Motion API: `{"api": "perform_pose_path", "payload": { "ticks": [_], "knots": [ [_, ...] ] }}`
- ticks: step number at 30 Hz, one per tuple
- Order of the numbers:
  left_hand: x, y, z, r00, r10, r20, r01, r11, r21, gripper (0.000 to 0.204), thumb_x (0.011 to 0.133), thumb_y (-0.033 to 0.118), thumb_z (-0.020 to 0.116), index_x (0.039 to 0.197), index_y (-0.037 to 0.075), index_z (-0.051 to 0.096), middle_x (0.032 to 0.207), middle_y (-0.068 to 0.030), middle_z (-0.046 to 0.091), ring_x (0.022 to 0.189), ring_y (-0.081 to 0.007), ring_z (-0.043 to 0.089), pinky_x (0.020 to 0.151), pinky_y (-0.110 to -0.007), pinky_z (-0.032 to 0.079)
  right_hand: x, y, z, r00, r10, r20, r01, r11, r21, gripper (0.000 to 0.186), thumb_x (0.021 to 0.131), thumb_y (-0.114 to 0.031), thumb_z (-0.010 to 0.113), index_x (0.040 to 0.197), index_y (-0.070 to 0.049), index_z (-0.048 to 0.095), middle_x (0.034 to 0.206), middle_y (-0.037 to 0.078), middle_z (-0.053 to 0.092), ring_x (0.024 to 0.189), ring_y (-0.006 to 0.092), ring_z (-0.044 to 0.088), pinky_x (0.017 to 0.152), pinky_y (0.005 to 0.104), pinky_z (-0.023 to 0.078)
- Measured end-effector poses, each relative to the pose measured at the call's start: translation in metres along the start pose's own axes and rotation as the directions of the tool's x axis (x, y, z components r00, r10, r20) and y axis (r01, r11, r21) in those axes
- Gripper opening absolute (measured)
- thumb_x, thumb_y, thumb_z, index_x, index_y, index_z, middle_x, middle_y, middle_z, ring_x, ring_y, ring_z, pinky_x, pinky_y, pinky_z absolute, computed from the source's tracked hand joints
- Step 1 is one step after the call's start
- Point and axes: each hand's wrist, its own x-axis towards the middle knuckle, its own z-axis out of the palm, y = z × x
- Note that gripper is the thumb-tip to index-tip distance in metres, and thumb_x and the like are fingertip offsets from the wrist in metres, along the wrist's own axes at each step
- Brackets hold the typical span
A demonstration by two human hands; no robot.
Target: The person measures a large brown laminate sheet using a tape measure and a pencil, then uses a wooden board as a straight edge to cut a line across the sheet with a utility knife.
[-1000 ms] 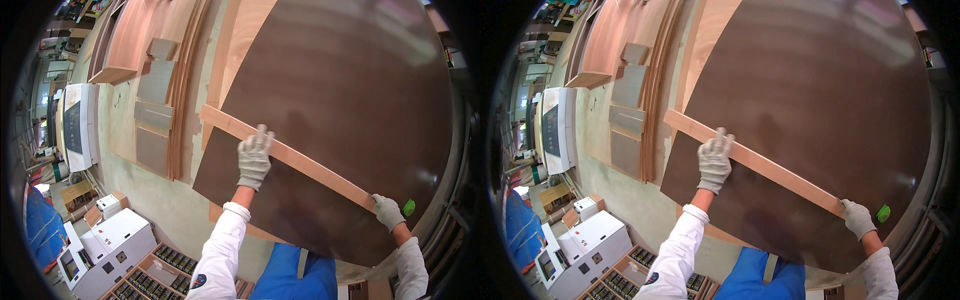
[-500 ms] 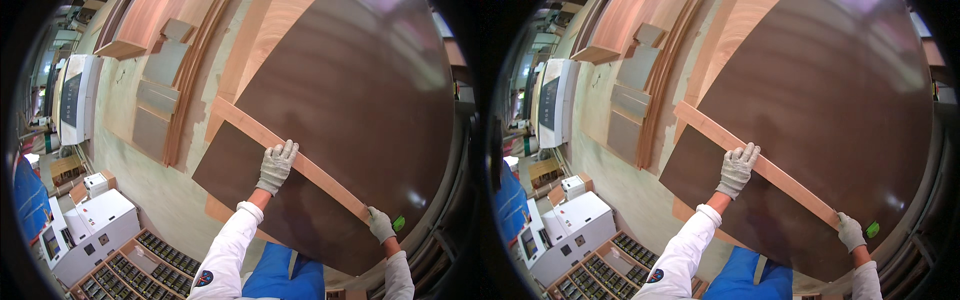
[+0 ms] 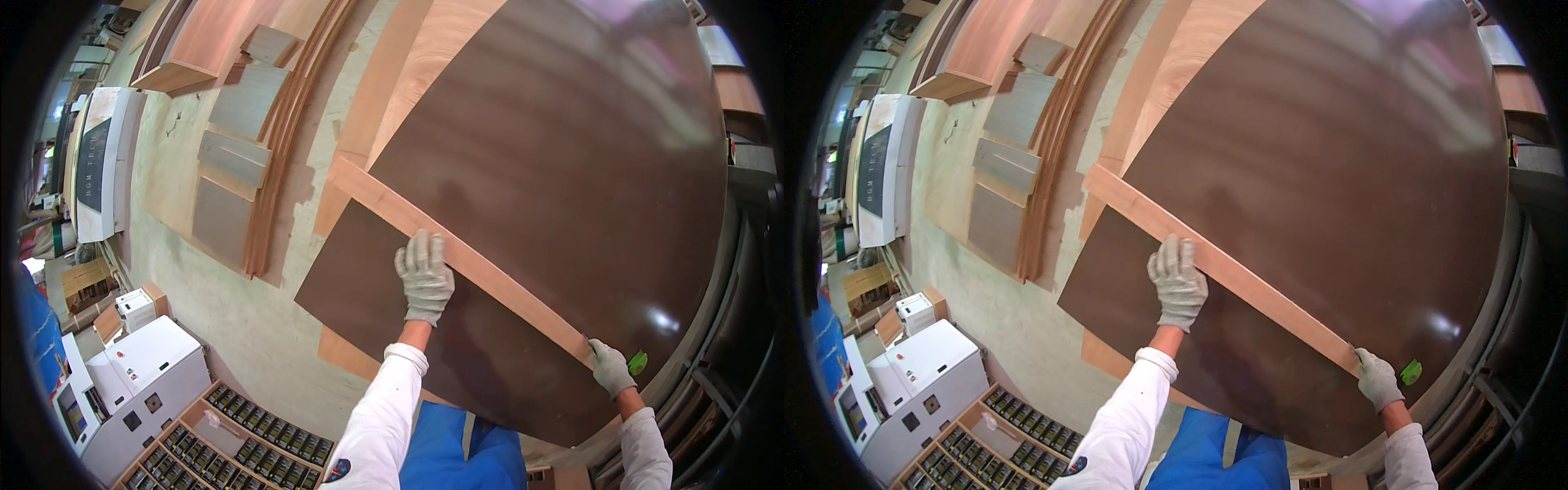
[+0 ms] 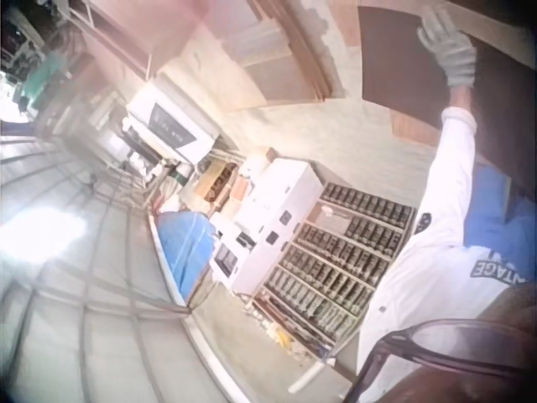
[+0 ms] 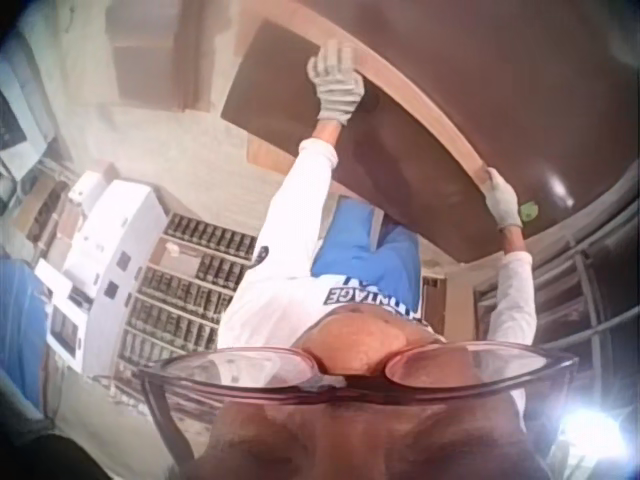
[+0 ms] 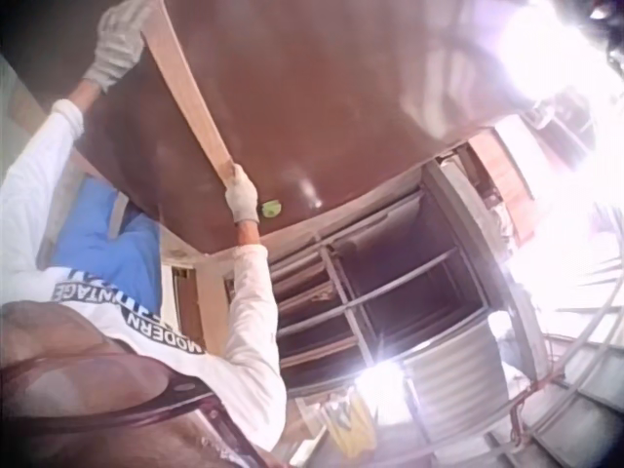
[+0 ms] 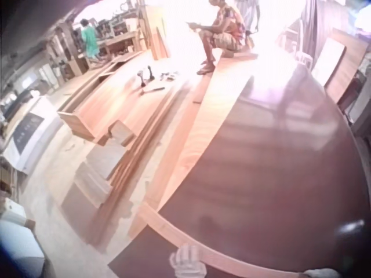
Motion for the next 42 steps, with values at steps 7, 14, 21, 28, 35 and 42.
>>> {"api": "perform_pose_path", "payload": {
  "ticks": [7,14,21,28,35,42],
  "knots": [
    [-0.001,-0.006,0.011,0.962,-0.271,-0.017,0.271,0.962,-0.014,0.072,0.086,0.010,0.064,0.154,0.006,0.039,0.158,-0.0291,0.037,0.146,-0.0450,0.039,0.114,-0.064,0.034,0.006,-0.003,0.000,0.999,-0.041,-0.002,0.041,0.999,-0.005,0.045,0.090,-0.009,0.066,0.134,-0.011,0.058,0.114,0.017,0.072,0.103,0.0394,0.070,0.086,0.0518,0.056],
    [-0.003,-0.014,0.014,0.962,-0.274,-0.017,0.273,0.962,-0.028,0.074,0.084,0.011,0.065,0.153,0.007,0.039,0.157,-0.0278,0.039,0.141,-0.0461,0.045,0.112,-0.065,0.036,0.010,-0.009,0.000,0.997,-0.070,-0.032,0.070,0.998,0.003,0.048,0.089,-0.007,0.067,0.136,-0.013,0.058,0.114,0.017,0.071,0.103,0.0397,0.070,0.087,0.0504,0.057],
    [-0.003,-0.020,0.014,0.960,-0.281,-0.005,0.281,0.959,-0.046,0.074,0.084,0.012,0.065,0.153,0.008,0.039,0.156,-0.0256,0.040,0.139,-0.0442,0.047,0.112,-0.064,0.036,0.013,-0.018,-0.002,0.996,-0.093,-0.015,0.093,0.996,0.011,0.048,0.091,-0.010,0.068,0.137,-0.013,0.057,0.114,0.017,0.071,0.102,0.0403,0.070,0.086,0.0507,0.057],
    [-0.004,-0.017,0.014,0.958,-0.285,-0.001,0.285,0.958,-0.039,0.071,0.085,0.011,0.064,0.153,0.007,0.041,0.156,-0.0247,0.040,0.140,-0.0433,0.047,0.112,-0.064,0.037,0.011,-0.013,0.001,0.996,-0.087,-0.021,0.087,0.996,-0.004,0.047,0.091,-0.010,0.067,0.137,-0.012,0.057,0.113,0.017,0.071,0.101,0.0408,0.070,0.086,0.0514,0.056],
    [-0.004,-0.013,0.012,0.964,-0.267,-0.006,0.266,0.963,-0.049,0.068,0.090,0.012,0.066,0.153,0.004,0.039,0.157,-0.0282,0.040,0.145,-0.0453,0.044,0.116,-0.064,0.036,0.009,-0.009,-0.002,0.996,-0.086,-0.030,0.086,0.996,-0.023,0.047,0.091,-0.009,0.065,0.137,-0.014,0.056,0.113,0.016,0.072,0.101,0.0403,0.070,0.085,0.0520,0.057],
    [-0.003,-0.010,0.008,0.973,-0.230,-0.011,0.228,0.970,-0.085,0.067,0.092,0.009,0.066,0.153,0.002,0.038,0.159,-0.0284,0.038,0.146,-0.0467,0.043,0.119,-0.064,0.037,0.004,-0.017,-0.011,1.000,0.004,0.030,-0.004,1.000,-0.021,0.045,0.092,-0.008,0.065,0.136,-0.009,0.058,0.116,0.017,0.072,0.105,0.0389,0.070,0.089,0.0500,0.056]
  ]
}}
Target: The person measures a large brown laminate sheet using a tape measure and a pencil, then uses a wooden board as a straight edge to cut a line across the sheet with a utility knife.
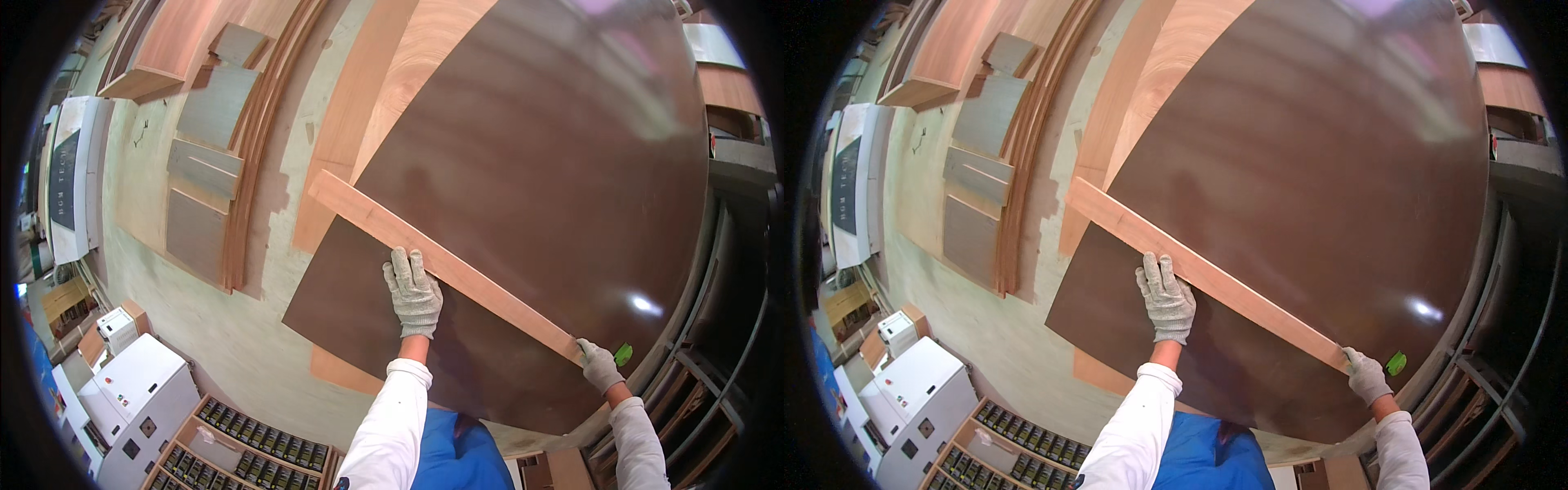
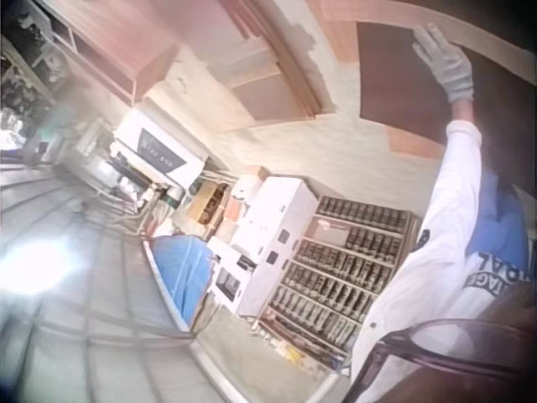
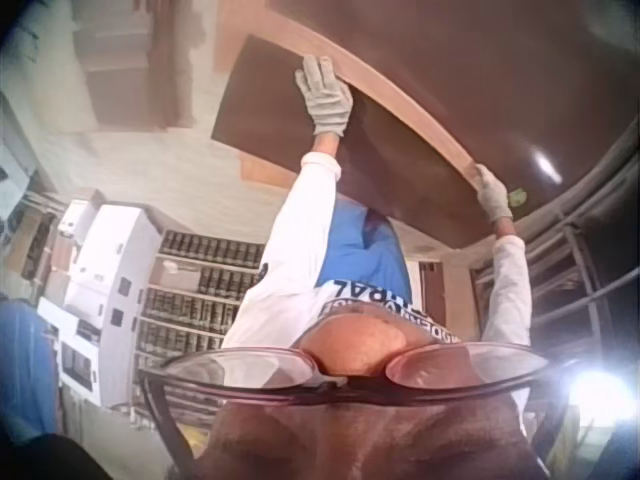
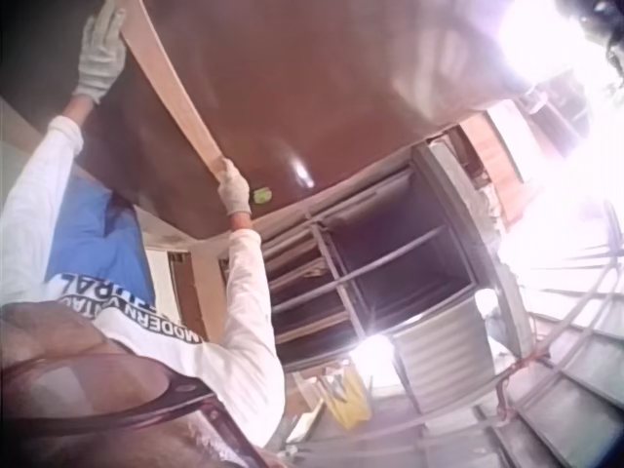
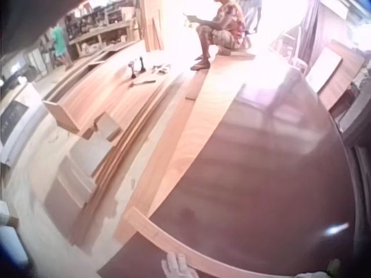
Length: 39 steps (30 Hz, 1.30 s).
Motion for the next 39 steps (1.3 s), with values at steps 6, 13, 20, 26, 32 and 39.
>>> {"api": "perform_pose_path", "payload": {
  "ticks": [6,13,20,26,32,39],
  "knots": [
    [0.004,0.003,0.000,0.999,-0.020,-0.032,0.020,1.000,-0.020,0.066,0.096,0.010,0.066,0.154,0.001,0.035,0.158,-0.0301,0.041,0.146,-0.0474,0.044,0.118,-0.062,0.040,-0.003,0.011,0.007,0.998,-0.051,-0.037,0.051,0.999,0.006,0.044,0.092,-0.008,0.064,0.135,-0.009,0.058,0.113,0.016,0.072,0.103,0.0385,0.070,0.087,0.0501,0.056],
    [0.003,0.010,-0.001,0.999,-0.020,-0.024,0.021,1.000,0.009,0.059,0.098,0.010,0.065,0.151,0.000,0.040,0.157,-0.0311,0.042,0.145,-0.0470,0.045,0.117,-0.061,0.042,-0.003,0.021,0.010,0.998,-0.047,-0.042,0.046,0.998,-0.035,0.048,0.089,-0.008,0.064,0.136,-0.014,0.057,0.114,0.014,0.072,0.100,0.0370,0.072,0.083,0.0496,0.057],
    [0.002,0.010,0.001,0.998,-0.025,-0.064,0.026,1.000,0.007,0.058,0.100,0.013,0.063,0.152,0.002,0.041,0.157,-0.0305,0.041,0.144,-0.0473,0.045,0.117,-0.061,0.040,-0.005,0.021,0.017,0.997,-0.040,-0.072,0.039,0.999,-0.009,0.047,0.090,-0.009,0.063,0.136,-0.016,0.057,0.117,0.014,0.072,0.102,0.0366,0.072,0.086,0.0505,0.057],
    [-0.001,0.010,-0.006,0.995,0.098,0.020,-0.100,0.987,0.126,0.058,0.096,0.012,0.063,0.152,0.012,0.049,0.161,-0.0200,0.041,0.148,-0.0425,0.038,0.117,-0.064,0.034,-0.006,0.019,0.011,0.999,-0.025,-0.035,0.024,0.999,-0.028,0.046,0.089,-0.007,0.061,0.134,-0.015,0.057,0.116,0.014,0.072,0.102,0.0366,0.072,0.086,0.0502,0.056],
    [0.021,0.049,-0.034,0.820,0.450,0.355,-0.496,0.867,0.046,0.070,0.087,0.010,0.065,0.155,0.024,0.051,0.165,-0.0034,0.042,0.152,-0.0416,0.032,0.113,-0.074,0.029,-0.011,0.021,0.013,0.996,-0.031,-0.085,0.031,1.000,-0.001,0.045,0.089,-0.007,0.064,0.133,-0.012,0.058,0.115,0.015,0.072,0.101,0.0376,0.071,0.085,0.0506,0.056],
    [0.044,0.056,-0.039,0.729,0.366,0.578,-0.491,0.868,0.071,0.060,0.094,0.019,0.064,0.153,0.023,0.052,0.155,-0.0051,0.051,0.153,-0.0382,0.037,0.112,-0.078,0.027,-0.011,0.019,0.012,0.997,-0.014,-0.077,0.012,1.000,-0.022,0.045,0.090,-0.007,0.063,0.134,-0.012,0.058,0.115,0.015,0.072,0.101,0.0374,0.071,0.085,0.0505,0.055]
  ]
}}
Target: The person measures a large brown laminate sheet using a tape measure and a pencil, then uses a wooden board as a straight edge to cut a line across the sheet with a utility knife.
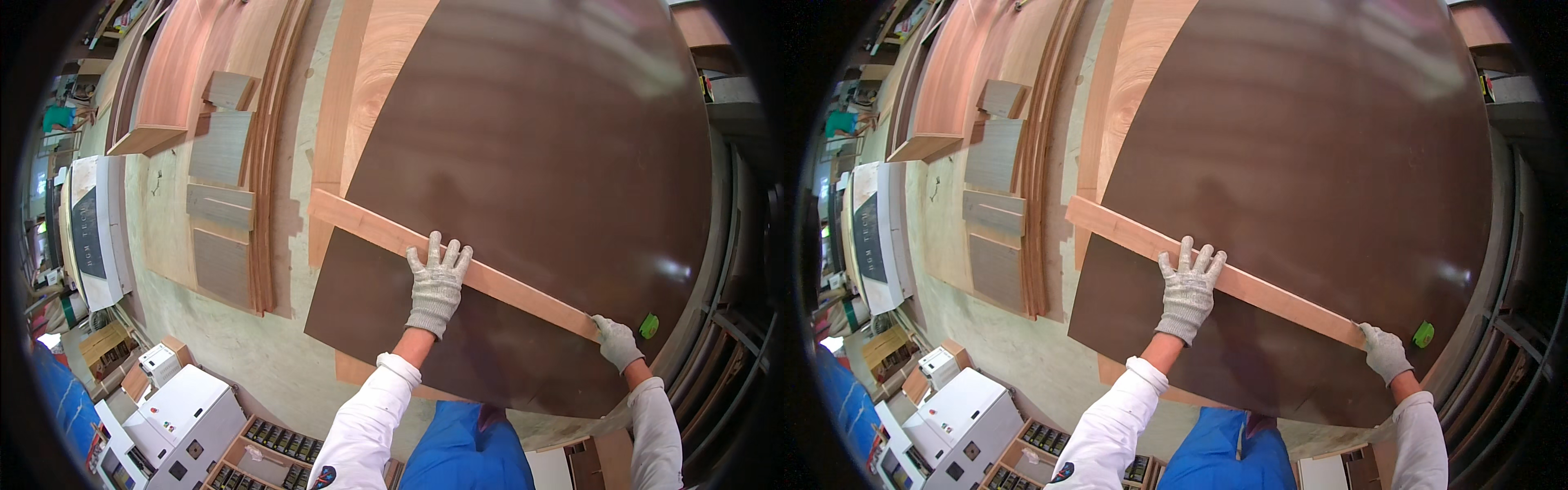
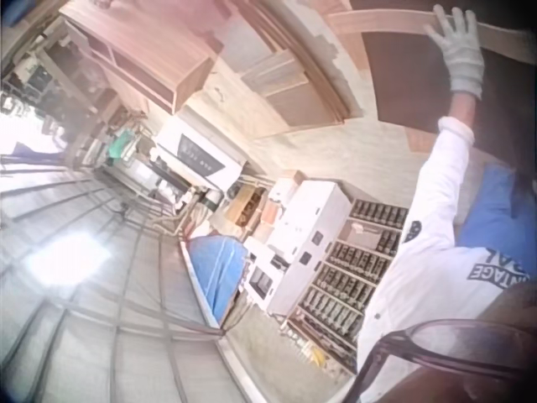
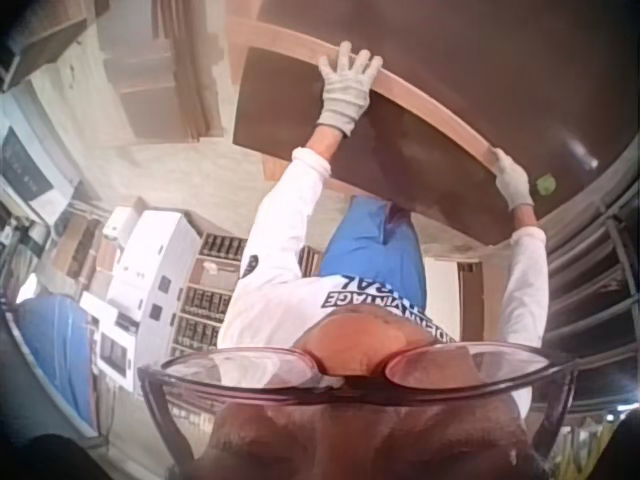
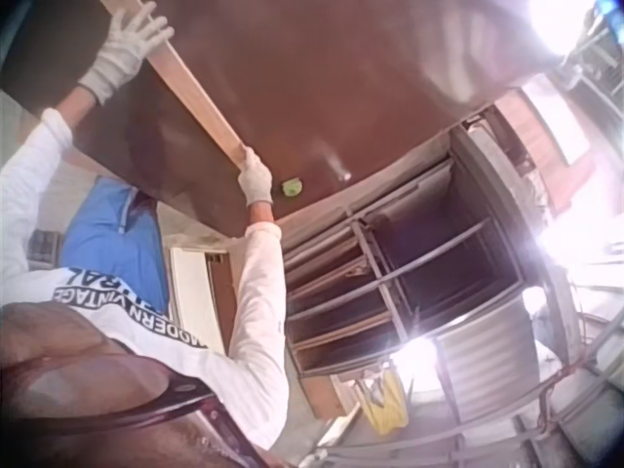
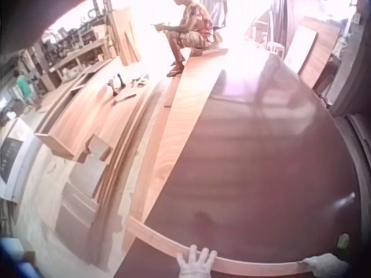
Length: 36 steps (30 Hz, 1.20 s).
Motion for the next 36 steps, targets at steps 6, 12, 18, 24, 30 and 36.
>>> {"api": "perform_pose_path", "payload": {
  "ticks": [6,12,18,24,30,36],
  "knots": [
    [0.004,0.001,-0.003,1.000,-0.002,0.006,0.003,0.998,-0.058,0.058,0.090,0.013,0.065,0.147,0.022,0.058,0.146,-0.0058,0.056,0.150,-0.0368,0.042,0.114,-0.076,0.026,-0.003,0.002,-0.001,1.000,-0.017,-0.020,0.017,1.000,0.021,0.044,0.091,-0.008,0.061,0.134,-0.014,0.057,0.115,0.013,0.072,0.101,0.0362,0.072,0.086,0.0510,0.056],
    [0.003,0.001,-0.004,0.999,-0.025,0.019,0.026,0.999,-0.029,0.058,0.091,0.014,0.064,0.148,0.023,0.057,0.147,-0.0047,0.055,0.149,-0.0361,0.042,0.114,-0.076,0.027,-0.002,0.006,0.005,1.000,-0.021,-0.013,0.021,1.000,0.011,0.045,0.090,-0.009,0.062,0.134,-0.014,0.057,0.116,0.013,0.072,0.101,0.0358,0.072,0.087,0.0502,0.056],
    [0.005,0.005,-0.010,1.000,-0.009,0.028,0.007,0.999,0.047,0.058,0.092,0.015,0.063,0.148,0.023,0.056,0.144,-0.0060,0.055,0.150,-0.0354,0.039,0.114,-0.075,0.028,-0.005,0.008,0.005,0.999,-0.023,-0.037,0.023,1.000,0.008,0.047,0.087,-0.006,0.064,0.133,-0.013,0.058,0.112,0.013,0.072,0.100,0.0362,0.072,0.086,0.0503,0.056],
    [0.004,0.026,-0.010,0.993,0.011,-0.120,-0.011,1.000,-0.003,0.052,0.084,0.010,0.066,0.134,0.021,0.062,0.141,-0.0060,0.057,0.148,-0.0369,0.040,0.113,-0.072,0.031,-0.011,0.020,-0.005,0.989,-0.116,-0.094,0.123,0.990,0.063,0.047,0.089,-0.003,0.060,0.136,-0.011,0.058,0.115,0.016,0.072,0.104,0.0383,0.070,0.090,0.0500,0.055],
    [0.000,0.046,-0.001,0.990,-0.136,0.034,0.127,0.973,0.191,0.073,0.086,0.010,0.063,0.156,0.020,0.047,0.164,-0.0073,0.041,0.158,-0.0383,0.027,0.122,-0.067,0.023,-0.004,0.029,0.001,0.999,-0.027,0.025,0.026,0.998,0.056,0.041,0.092,-0.006,0.056,0.132,-0.010,0.062,0.112,0.014,0.074,0.108,0.0333,0.072,0.090,0.0489,0.058],
    [-0.060,0.195,0.027,0.973,-0.028,-0.228,-0.001,0.992,-0.127,0.066,0.084,0.019,0.070,0.147,0.008,0.052,0.158,-0.0184,0.044,0.151,-0.0415,0.035,0.123,-0.062,0.028,-0.001,0.046,-0.017,0.993,-0.075,0.094,0.070,0.996,0.049,0.029,0.092,-0.009,0.060,0.118,-0.007,0.072,0.108,0.017,0.076,0.103,0.0363,0.074,0.087,0.0485,0.060]
  ]
}}
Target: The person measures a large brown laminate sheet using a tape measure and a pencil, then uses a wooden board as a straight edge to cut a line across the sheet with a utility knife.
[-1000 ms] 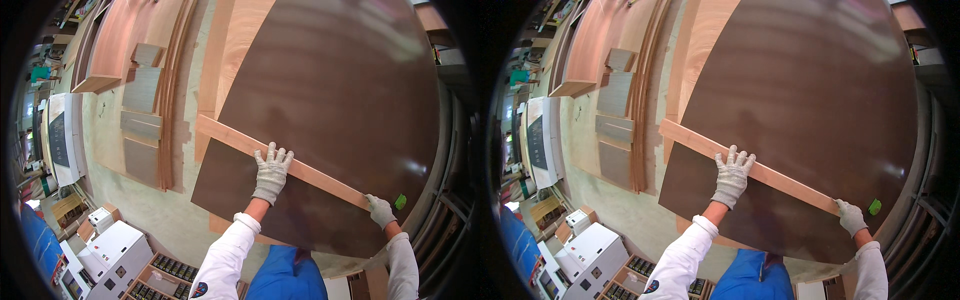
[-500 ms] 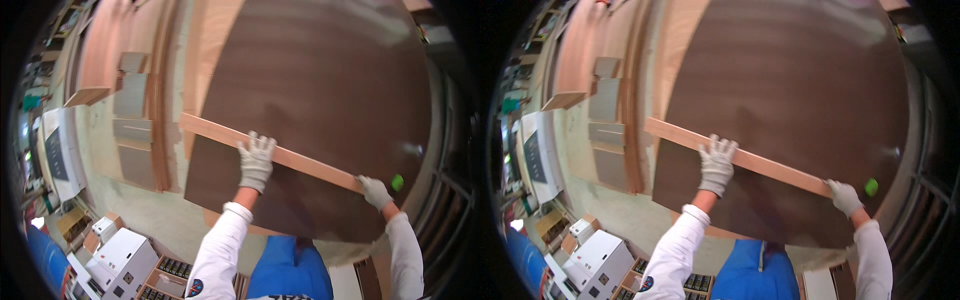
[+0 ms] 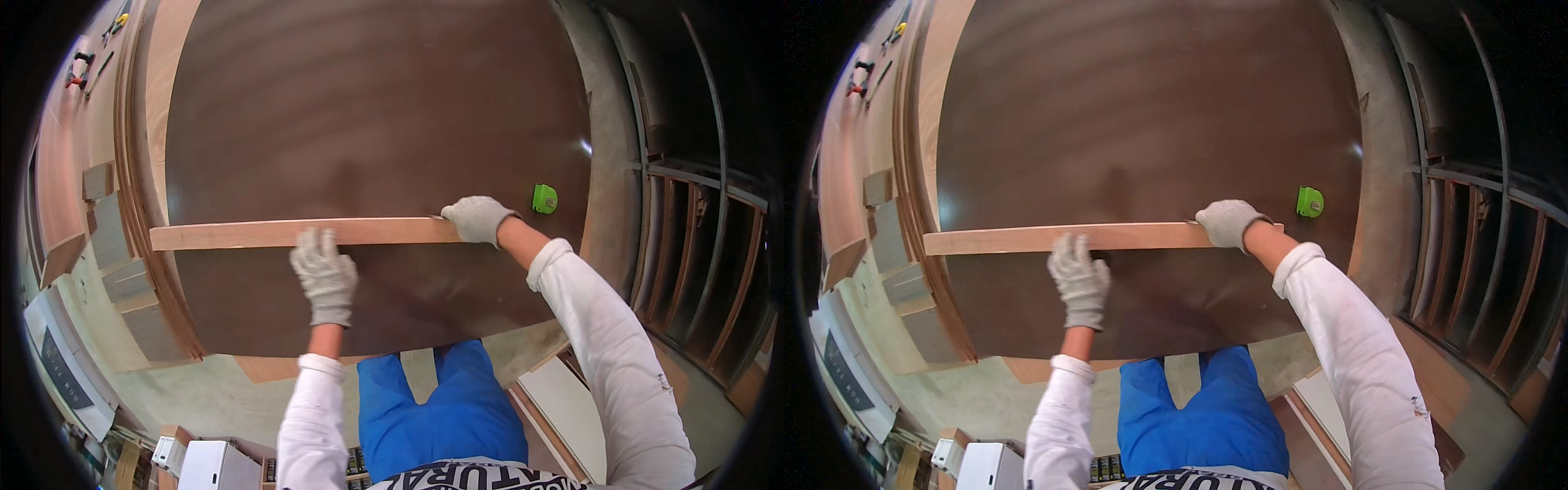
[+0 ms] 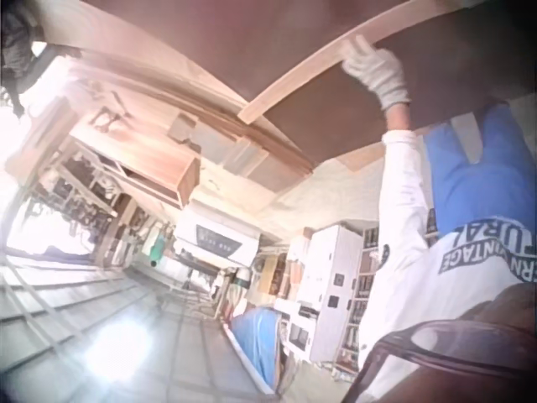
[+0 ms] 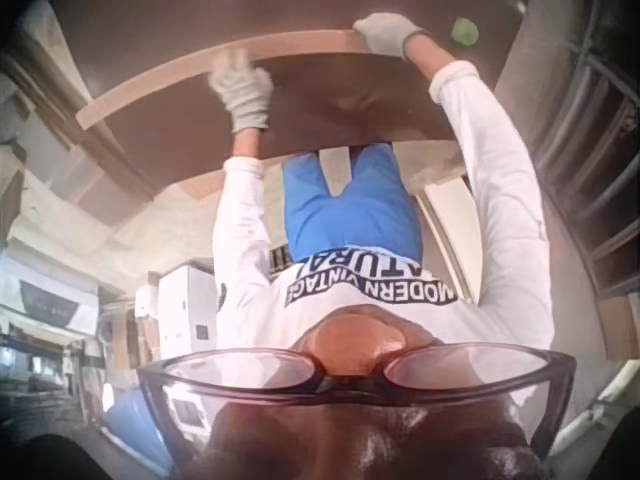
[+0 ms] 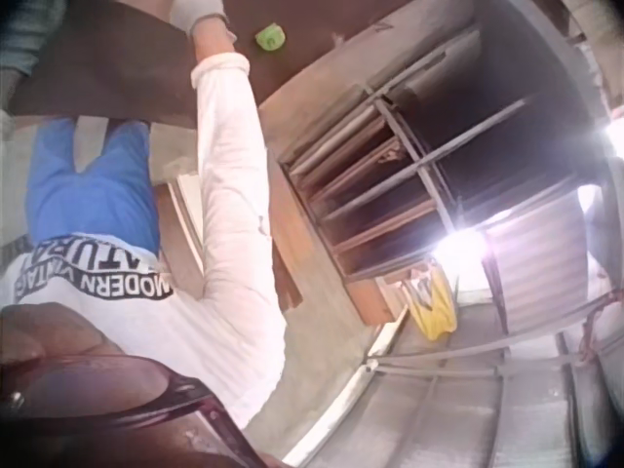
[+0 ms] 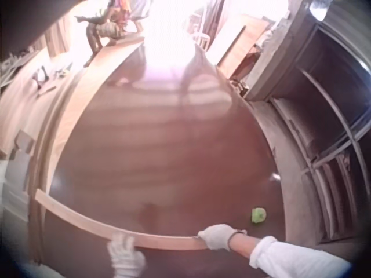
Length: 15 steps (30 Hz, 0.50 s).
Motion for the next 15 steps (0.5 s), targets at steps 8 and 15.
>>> {"api": "perform_pose_path", "payload": {
  "ticks": [8,15],
  "knots": [
    [-0.026,0.159,0.050,0.969,-0.213,0.125,0.234,0.953,-0.193,0.040,0.085,0.031,0.080,0.116,0.011,0.065,0.118,-0.0116,0.064,0.119,-0.0339,0.059,0.100,-0.051,0.048,0.013,-0.007,-0.037,0.977,-0.029,0.213,0.058,0.990,-0.128,0.030,0.092,-0.012,0.064,0.118,-0.007,0.079,0.120,0.020,0.076,0.107,0.0367,0.075,0.088,0.0470,0.061],
    [-0.025,0.173,0.073,0.961,-0.267,0.072,0.276,0.945,-0.173,0.028,0.090,0.030,0.076,0.107,0.010,0.065,0.110,-0.0119,0.065,0.113,-0.0338,0.061,0.097,-0.050,0.048,0.015,0.005,-0.027,0.971,-0.057,0.231,0.084,0.991,-0.106,0.030,0.087,-0.009,0.070,0.115,-0.006,0.079,0.119,0.020,0.076,0.108,0.0364,0.075,0.089,0.0472,0.061]
  ]
}}
